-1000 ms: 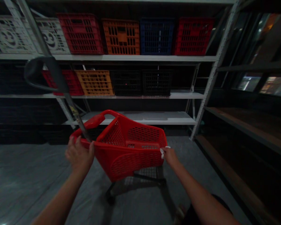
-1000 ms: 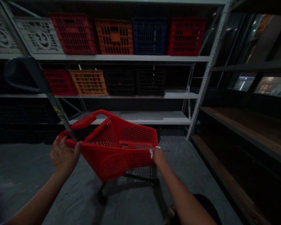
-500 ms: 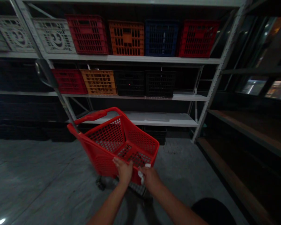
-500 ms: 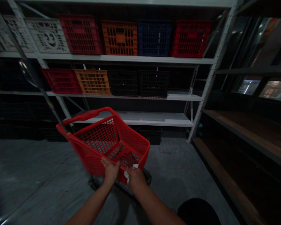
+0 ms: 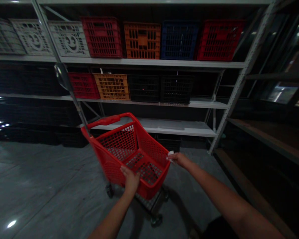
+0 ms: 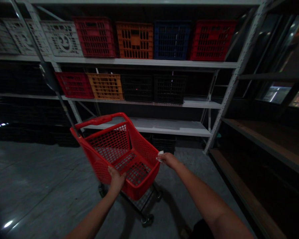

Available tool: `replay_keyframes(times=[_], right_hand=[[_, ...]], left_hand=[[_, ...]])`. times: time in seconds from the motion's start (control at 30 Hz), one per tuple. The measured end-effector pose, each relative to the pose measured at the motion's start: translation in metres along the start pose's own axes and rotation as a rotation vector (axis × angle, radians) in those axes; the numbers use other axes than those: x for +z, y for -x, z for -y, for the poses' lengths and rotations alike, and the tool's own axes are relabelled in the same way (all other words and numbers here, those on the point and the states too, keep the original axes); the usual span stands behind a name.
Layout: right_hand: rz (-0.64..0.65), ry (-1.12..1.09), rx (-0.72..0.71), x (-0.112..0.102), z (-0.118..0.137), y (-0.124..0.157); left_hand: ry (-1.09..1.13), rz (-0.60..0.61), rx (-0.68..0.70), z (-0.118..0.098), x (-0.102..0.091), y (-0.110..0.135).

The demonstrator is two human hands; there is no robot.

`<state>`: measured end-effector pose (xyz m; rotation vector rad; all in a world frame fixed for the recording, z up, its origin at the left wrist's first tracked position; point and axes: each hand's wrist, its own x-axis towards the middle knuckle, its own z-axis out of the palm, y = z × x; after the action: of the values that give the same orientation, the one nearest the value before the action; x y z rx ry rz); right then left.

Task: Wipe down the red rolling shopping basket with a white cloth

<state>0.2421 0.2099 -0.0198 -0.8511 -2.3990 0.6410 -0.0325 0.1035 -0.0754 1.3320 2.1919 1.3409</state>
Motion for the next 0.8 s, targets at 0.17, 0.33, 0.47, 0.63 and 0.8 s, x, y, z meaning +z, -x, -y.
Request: replay_keyframes(times=[0.17,0.33,0.47,0.63,0.8], right_hand=[[-0.138,0.078,0.052,0.008,-0.012,-0.001],[-0.299,0.2,0.136,0.027,-0.009,0.0],[-0.321,0.219,0.146,0.056,0.021,0.01],[-0.292,0.137,0.036,0.117,0.092,0.028],[-0.252,0.027,-0.002,0.143,0.125,0.034]], left_hand=[[0.052,0.013,-0.071,-0.003,0.0,0.001],[0.078,0.029,-0.098,-0.004,-0.002,-0.001],[0.096,0.008,-0.111,-0.005,-0.009,-0.004],[0.128,-0.035,-0.096,-0.001,-0.02,-0.005],[0.148,-0.079,-0.069,0.006,-0.026,-0.005]])
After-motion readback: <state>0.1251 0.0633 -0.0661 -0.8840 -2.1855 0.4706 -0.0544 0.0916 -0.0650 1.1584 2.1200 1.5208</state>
